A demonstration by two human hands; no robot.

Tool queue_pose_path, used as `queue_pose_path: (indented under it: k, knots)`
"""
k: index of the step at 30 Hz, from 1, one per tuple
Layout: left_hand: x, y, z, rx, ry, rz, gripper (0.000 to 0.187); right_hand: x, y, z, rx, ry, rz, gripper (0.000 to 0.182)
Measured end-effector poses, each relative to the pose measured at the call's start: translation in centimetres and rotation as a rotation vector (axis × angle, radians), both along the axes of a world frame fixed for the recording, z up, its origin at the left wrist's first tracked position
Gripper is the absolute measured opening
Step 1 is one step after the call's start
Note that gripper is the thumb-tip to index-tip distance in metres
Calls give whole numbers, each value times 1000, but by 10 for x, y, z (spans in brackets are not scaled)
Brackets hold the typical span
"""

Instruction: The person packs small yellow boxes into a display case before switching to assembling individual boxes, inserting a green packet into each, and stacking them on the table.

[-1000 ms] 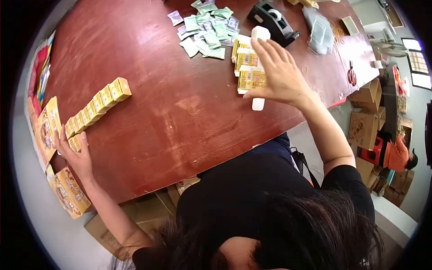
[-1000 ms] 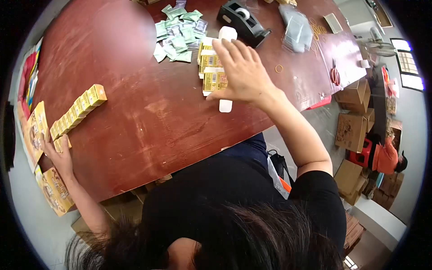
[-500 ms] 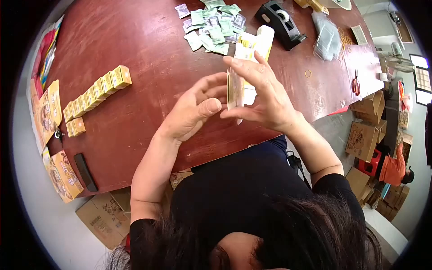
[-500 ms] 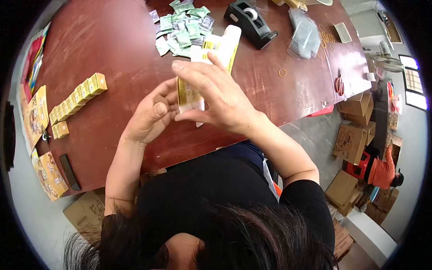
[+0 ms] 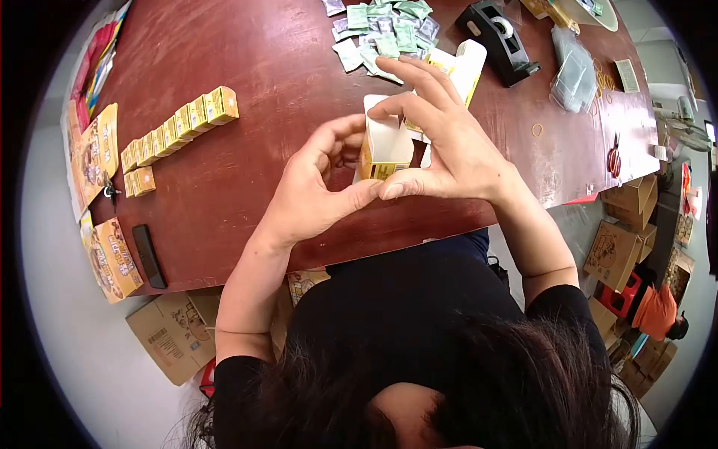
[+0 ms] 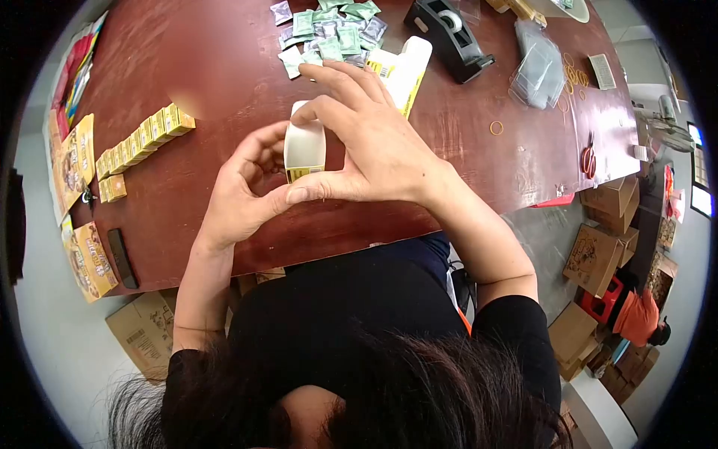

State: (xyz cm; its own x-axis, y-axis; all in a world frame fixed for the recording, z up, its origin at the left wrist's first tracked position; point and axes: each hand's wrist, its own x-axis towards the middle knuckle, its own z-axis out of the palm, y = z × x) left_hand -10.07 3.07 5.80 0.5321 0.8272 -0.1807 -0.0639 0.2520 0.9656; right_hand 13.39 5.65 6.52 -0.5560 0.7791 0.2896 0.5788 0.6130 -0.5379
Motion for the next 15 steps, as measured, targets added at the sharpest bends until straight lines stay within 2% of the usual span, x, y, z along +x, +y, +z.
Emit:
queue_pose_path:
  k: [2,4,6,7,8,10,14,15]
  knots:
    - [0,-4,0,154,11,103,57,1,-1,3,-37,82,-12,82]
    - [0,-6,-2,176,-47,148,54,0,-4,5,-75,163,-21,77]
    - [-5,-3,-11,489,9,174,50,-6,-8,5,-345,434,-10,64]
    - [-9,-1,-9,549,84,182,44,-12,-12,1,-418,601,-4,55]
    - [-13,1,-8,548,85,187,44,-13,-13,4,-420,600,0,55]
    - [-17,3,-7,526,97,142,41,-13,-12,12,-697,580,19,51]
    - [-18,1,-4,480,71,129,44,-14,-5,6,-608,453,127,46]
    - [-16,-1,-4,388,-24,152,45,-16,-5,0,-502,482,123,44]
